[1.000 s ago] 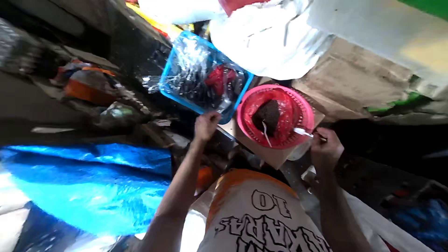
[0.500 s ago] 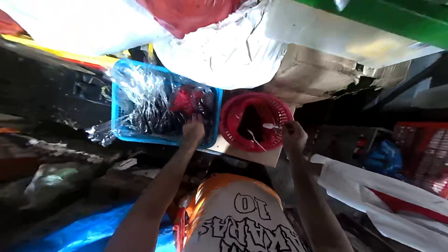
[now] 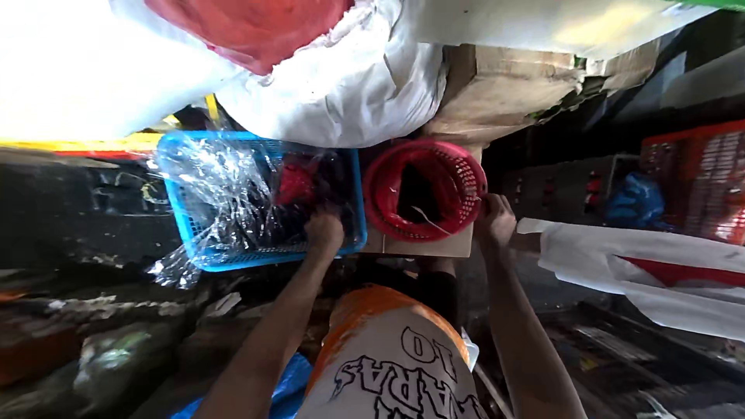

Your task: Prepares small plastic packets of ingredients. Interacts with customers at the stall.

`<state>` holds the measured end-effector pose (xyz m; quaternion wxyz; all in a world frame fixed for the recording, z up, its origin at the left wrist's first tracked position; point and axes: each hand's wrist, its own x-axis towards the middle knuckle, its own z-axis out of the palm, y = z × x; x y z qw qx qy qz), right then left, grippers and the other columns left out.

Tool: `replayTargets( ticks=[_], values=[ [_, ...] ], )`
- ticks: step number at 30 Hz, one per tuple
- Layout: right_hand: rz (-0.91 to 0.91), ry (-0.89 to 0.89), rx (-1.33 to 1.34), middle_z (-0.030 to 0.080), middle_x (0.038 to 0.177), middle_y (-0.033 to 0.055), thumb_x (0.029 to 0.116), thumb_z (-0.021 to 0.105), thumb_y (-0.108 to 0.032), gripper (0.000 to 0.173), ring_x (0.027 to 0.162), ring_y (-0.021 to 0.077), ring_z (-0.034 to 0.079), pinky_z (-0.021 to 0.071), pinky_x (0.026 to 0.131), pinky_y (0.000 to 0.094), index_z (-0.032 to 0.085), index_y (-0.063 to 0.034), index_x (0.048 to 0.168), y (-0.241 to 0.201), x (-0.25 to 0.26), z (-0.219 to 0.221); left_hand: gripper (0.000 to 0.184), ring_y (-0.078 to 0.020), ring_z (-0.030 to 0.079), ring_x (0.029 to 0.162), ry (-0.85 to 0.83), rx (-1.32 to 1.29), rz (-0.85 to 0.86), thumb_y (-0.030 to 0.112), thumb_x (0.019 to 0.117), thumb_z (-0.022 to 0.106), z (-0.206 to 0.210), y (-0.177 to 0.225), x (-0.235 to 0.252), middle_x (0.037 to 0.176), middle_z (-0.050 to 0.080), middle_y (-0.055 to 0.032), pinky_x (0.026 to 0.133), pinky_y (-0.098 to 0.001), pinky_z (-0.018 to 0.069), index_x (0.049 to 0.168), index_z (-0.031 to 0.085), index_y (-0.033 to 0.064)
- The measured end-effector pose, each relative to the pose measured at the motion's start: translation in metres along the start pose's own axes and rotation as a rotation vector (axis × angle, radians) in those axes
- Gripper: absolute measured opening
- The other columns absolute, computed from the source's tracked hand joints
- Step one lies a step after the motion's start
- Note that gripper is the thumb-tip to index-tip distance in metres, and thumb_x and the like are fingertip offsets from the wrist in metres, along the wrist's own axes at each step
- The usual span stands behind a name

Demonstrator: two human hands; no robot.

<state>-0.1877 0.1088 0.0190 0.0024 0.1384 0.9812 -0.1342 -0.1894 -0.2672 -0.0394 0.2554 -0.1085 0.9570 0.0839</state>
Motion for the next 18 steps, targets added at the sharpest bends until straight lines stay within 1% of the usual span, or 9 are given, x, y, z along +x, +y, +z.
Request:
replayTargets(
  ticks=[2,4,7,9,11,13,14,16,18],
  values=[
    [-0.004,-0.055,-0.008,0.069,0.126,0.0123,0.1045,0.053,-0.024,0.027,0.119,0.0339,0.065,0.0544,0.097,0.0570,0.070,-0.0129,0.123,0.005,-0.008,0.003,0.043,-0.0496,0.065,0.107,0.008,0.007,0.010,0.012,0.0994,0.055,-0.001,-0.002,-0.003,0.129,0.060,-0.0303,0.078,-0.0649,0.0548,0.138,0.052,-0.0053],
    [-0.020,-0.068,-0.025,0.065,0.134,0.0119,0.1040,0.055,-0.029,0.030,0.129,0.0354,0.057,0.0496,0.104,0.0576,0.069,-0.0146,0.127,0.005,-0.014,0.002,0.038,-0.0487,0.067,0.102,0.005,-0.001,0.039,0.010,0.0989,0.055,-0.002,-0.004,-0.006,0.123,0.063,-0.0299,0.075,-0.0641,0.0554,0.134,0.054,-0.0055],
    [-0.030,-0.003,0.014,0.066,0.131,0.0115,0.1014,0.058,-0.028,0.028,0.128,0.0359,0.057,0.0475,0.105,0.0575,0.072,-0.0147,0.122,-0.001,-0.021,-0.002,0.028,-0.0464,0.068,0.097,-0.001,0.005,0.068,0.008,0.0971,0.058,-0.009,-0.004,-0.006,0.113,0.067,-0.0280,0.073,-0.0626,0.0559,0.121,0.063,-0.0046],
    [-0.059,0.027,0.057,0.068,0.127,0.0118,0.1014,0.058,-0.028,0.027,0.126,0.0357,0.059,0.0475,0.106,0.0563,0.074,-0.0127,0.118,-0.005,-0.029,-0.009,0.022,-0.0445,0.070,0.096,-0.012,0.018,0.046,0.012,0.0965,0.060,-0.014,-0.003,-0.004,0.107,0.070,-0.0251,0.074,-0.0614,0.0566,0.111,0.067,-0.0026],
    [-0.092,0.038,0.104,0.069,0.126,0.0131,0.1027,0.057,-0.028,0.029,0.125,0.0354,0.060,0.0448,0.108,0.0574,0.074,-0.0108,0.117,-0.014,-0.039,-0.014,0.020,-0.0459,0.069,0.097,-0.033,-0.017,0.027,0.013,0.0945,0.064,-0.019,-0.010,-0.009,0.106,0.069,-0.0264,0.075,-0.0634,0.0558,0.102,0.069,-0.0038],
    [-0.113,0.076,0.147,0.070,0.123,0.0135,0.1026,0.056,-0.027,0.028,0.122,0.0343,0.062,0.0448,0.108,0.0565,0.074,-0.0096,0.115,-0.019,-0.045,-0.017,0.015,-0.0460,0.068,0.093,0.005,-0.045,0.049,0.011,0.0891,0.069,-0.016,-0.018,-0.010,0.106,0.068,-0.0262,0.070,-0.0641,0.0555,0.097,0.069,-0.0025],
    [-0.116,0.089,0.165,0.070,0.122,0.0136,0.1022,0.057,-0.026,0.027,0.121,0.0340,0.062,0.0454,0.108,0.0558,0.074,-0.0090,0.114,-0.019,-0.048,-0.019,0.017,-0.0458,0.067,0.094,0.022,-0.043,0.054,0.010,0.0878,0.070,-0.012,-0.020,-0.008,0.110,0.067,-0.0259,0.070,-0.0640,0.0556,0.100,0.070,-0.0018],
    [-0.120,0.104,0.190,0.071,0.120,0.0142,0.1014,0.058,-0.024,0.026,0.120,0.0350,0.063,0.0470,0.106,0.0549,0.075,-0.0077,0.112,-0.019,-0.049,-0.022,0.023,-0.0447,0.067,0.101,0.056,-0.046,0.054,0.012,0.0909,0.069,-0.009,-0.020,0.001,0.119,0.065,-0.0239,0.075,-0.0632,0.0561,0.111,0.070,0.0008],
    [-0.109,0.093,0.188,0.072,0.118,0.0130,0.1008,0.060,-0.023,0.024,0.120,0.0348,0.063,0.0476,0.106,0.0536,0.076,-0.0078,0.110,-0.021,-0.048,-0.025,0.025,-0.0425,0.067,0.105,0.076,-0.095,0.030,0.018,0.0929,0.068,-0.013,-0.020,0.005,0.118,0.067,-0.0216,0.079,-0.0630,0.0561,0.114,0.070,0.0035]
  ],
)
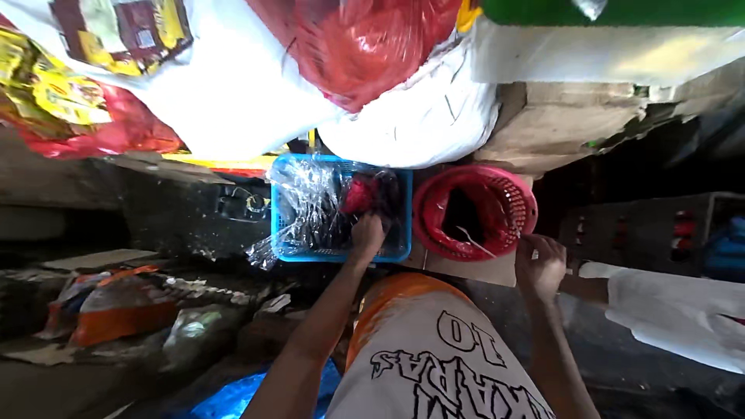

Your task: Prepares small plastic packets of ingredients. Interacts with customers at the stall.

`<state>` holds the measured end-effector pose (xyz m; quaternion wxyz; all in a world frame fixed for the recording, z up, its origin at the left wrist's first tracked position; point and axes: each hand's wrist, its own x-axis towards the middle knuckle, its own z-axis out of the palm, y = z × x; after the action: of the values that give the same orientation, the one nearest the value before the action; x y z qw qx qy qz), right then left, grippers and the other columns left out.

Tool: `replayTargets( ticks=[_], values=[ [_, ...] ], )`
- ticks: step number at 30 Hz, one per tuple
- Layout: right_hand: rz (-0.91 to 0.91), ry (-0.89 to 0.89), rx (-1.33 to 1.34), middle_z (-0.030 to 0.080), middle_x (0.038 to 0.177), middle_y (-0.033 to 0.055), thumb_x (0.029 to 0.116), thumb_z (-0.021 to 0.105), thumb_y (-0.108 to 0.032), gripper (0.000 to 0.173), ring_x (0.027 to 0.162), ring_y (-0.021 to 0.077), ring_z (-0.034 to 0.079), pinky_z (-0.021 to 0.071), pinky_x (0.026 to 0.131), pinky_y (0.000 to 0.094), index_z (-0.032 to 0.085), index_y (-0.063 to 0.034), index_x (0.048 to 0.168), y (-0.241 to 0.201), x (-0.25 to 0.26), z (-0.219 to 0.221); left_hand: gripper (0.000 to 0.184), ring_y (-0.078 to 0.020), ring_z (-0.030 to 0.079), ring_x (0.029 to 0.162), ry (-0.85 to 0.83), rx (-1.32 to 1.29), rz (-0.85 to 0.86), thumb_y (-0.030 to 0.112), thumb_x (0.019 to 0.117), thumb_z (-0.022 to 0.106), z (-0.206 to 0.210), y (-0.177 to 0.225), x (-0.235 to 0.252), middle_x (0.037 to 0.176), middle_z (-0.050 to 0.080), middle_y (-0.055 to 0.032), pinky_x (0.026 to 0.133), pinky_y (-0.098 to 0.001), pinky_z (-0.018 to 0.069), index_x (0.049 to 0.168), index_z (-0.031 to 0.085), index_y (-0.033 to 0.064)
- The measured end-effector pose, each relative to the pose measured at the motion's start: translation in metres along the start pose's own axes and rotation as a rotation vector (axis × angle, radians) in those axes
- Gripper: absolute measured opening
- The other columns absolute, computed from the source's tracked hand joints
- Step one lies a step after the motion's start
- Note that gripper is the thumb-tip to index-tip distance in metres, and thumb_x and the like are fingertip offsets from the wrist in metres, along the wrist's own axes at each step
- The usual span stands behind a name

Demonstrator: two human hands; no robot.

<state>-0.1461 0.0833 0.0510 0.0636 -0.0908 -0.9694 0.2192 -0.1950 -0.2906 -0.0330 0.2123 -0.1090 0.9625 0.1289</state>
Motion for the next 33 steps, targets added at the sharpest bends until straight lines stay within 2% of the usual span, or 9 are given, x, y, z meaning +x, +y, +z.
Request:
replayTargets(
  ticks=[4,6,10,13,18,21,24,27,33],
  values=[
    [-0.020,-0.083,0.040,0.073,0.116,0.0139,0.1000,0.062,-0.022,0.022,0.115,0.0353,0.065,0.0518,0.098,0.0547,0.076,-0.0085,0.112,-0.018,0.013,-0.002,0.028,-0.0459,0.068,0.099,0.031,-0.144,-0.063,0.019,0.0954,0.065,-0.018,-0.007,-0.005,0.105,0.069,-0.0248,0.075,-0.0652,0.0552,0.121,0.065,0.0083],
    [-0.060,-0.126,0.086,0.072,0.116,0.0158,0.1002,0.063,-0.022,0.024,0.116,0.0363,0.065,0.0515,0.100,0.0564,0.074,-0.0064,0.114,-0.032,0.016,0.004,0.030,-0.0463,0.066,0.102,0.079,-0.169,-0.039,0.020,0.0974,0.063,-0.022,-0.015,-0.007,0.108,0.067,-0.0252,0.077,-0.0651,0.0552,0.126,0.062,0.0098],
    [-0.218,-0.239,0.145,0.072,0.116,0.0100,0.1005,0.063,-0.023,0.023,0.114,0.0288,0.067,0.0536,0.101,0.0511,0.074,-0.0099,0.116,-0.081,0.024,0.028,0.026,-0.0359,0.065,0.114,0.078,-0.134,0.083,0.025,0.1041,0.054,-0.051,-0.029,0.001,0.120,0.068,-0.0160,0.096,-0.0602,0.0532,0.117,0.070,0.0098],
    [-0.367,-0.344,0.319,0.072,0.119,0.0062,0.0967,0.069,-0.023,0.025,0.110,0.0230,0.068,0.0578,0.095,0.0477,0.074,-0.0138,0.119,-0.128,0.031,0.051,0.027,-0.0333,0.068,0.107,0.052,-0.087,0.167,0.034,0.1037,0.057,-0.091,-0.027,-0.004,0.115,0.071,-0.0118,0.090,-0.0617,0.0543,0.111,0.073,0.0132],
    [-0.605,-0.562,0.458,0.065,0.139,0.0093,0.0898,0.078,-0.034,0.058,0.132,0.0274,0.059,0.0449,0.114,0.0503,0.062,-0.0108,0.140,-0.202,0.049,0.121,0.031,-0.0348,0.070,0.103,0.032,-0.108,0.247,0.041,0.0995,0.065,-0.133,-0.031,-0.008,0.108,0.073,-0.0124,0.089,-0.0653,0.0535,0.111,0.074,0.0130],
    [-0.522,-0.679,0.542,0.069,0.130,0.0090,0.0925,0.076,-0.029,0.045,0.123,0.0249,0.065,0.0505,0.108,0.0511,0.067,-0.0124,0.133,-0.224,0.051,0.152,0.030,-0.0302,0.071,0.098,0.047,-0.245,0.304,0.041,0.0980,0.067,-0.126,-0.042,-0.003,0.102,0.074,-0.0104,0.089,-0.0624,0.0542,0.103,0.075,0.0125],
    [-0.384,-0.726,0.685,0.074,0.108,0.0088,0.0936,0.075,-0.023,0.019,0.104,0.0203,0.070,0.0563,0.097,0.0477,0.075,-0.0080,0.105,-0.229,0.054,0.155,0.034,-0.0245,0.070,0.089,0.126,-0.431,0.321,0.043,0.0975,0.068,-0.110,-0.055,-0.004,0.091,0.073,-0.0087,0.086,-0.0565,0.0555,0.094,0.076,0.0099],
    [-0.338,-0.721,0.810,0.073,0.107,0.0071,0.0957,0.072,-0.016,0.013,0.102,0.0145,0.069,0.0579,0.096,0.0378,0.074,-0.0056,0.104,-0.221,0.059,0.146,0.035,-0.0214,0.070,0.086,0.204,-0.539,0.291,0.044,0.0972,0.068,-0.091,-0.061,-0.009,0.088,0.073,-0.0071,0.084,-0.0525,0.0562,0.093,0.076,0.0099],
    [-0.227,-0.468,0.820,0.068,0.115,0.0137,0.1060,0.056,-0.018,0.021,0.104,0.0217,0.067,0.0562,0.091,0.0422,0.063,-0.0016,0.116,-0.197,0.067,0.107,0.039,-0.0285,0.068,0.083,0.293,-0.624,0.209,0.045,0.0974,0.068,-0.062,-0.056,-0.020,0.086,0.070,-0.0123,0.080,-0.0564,0.0550,0.091,0.072,0.0069]
  ],
)
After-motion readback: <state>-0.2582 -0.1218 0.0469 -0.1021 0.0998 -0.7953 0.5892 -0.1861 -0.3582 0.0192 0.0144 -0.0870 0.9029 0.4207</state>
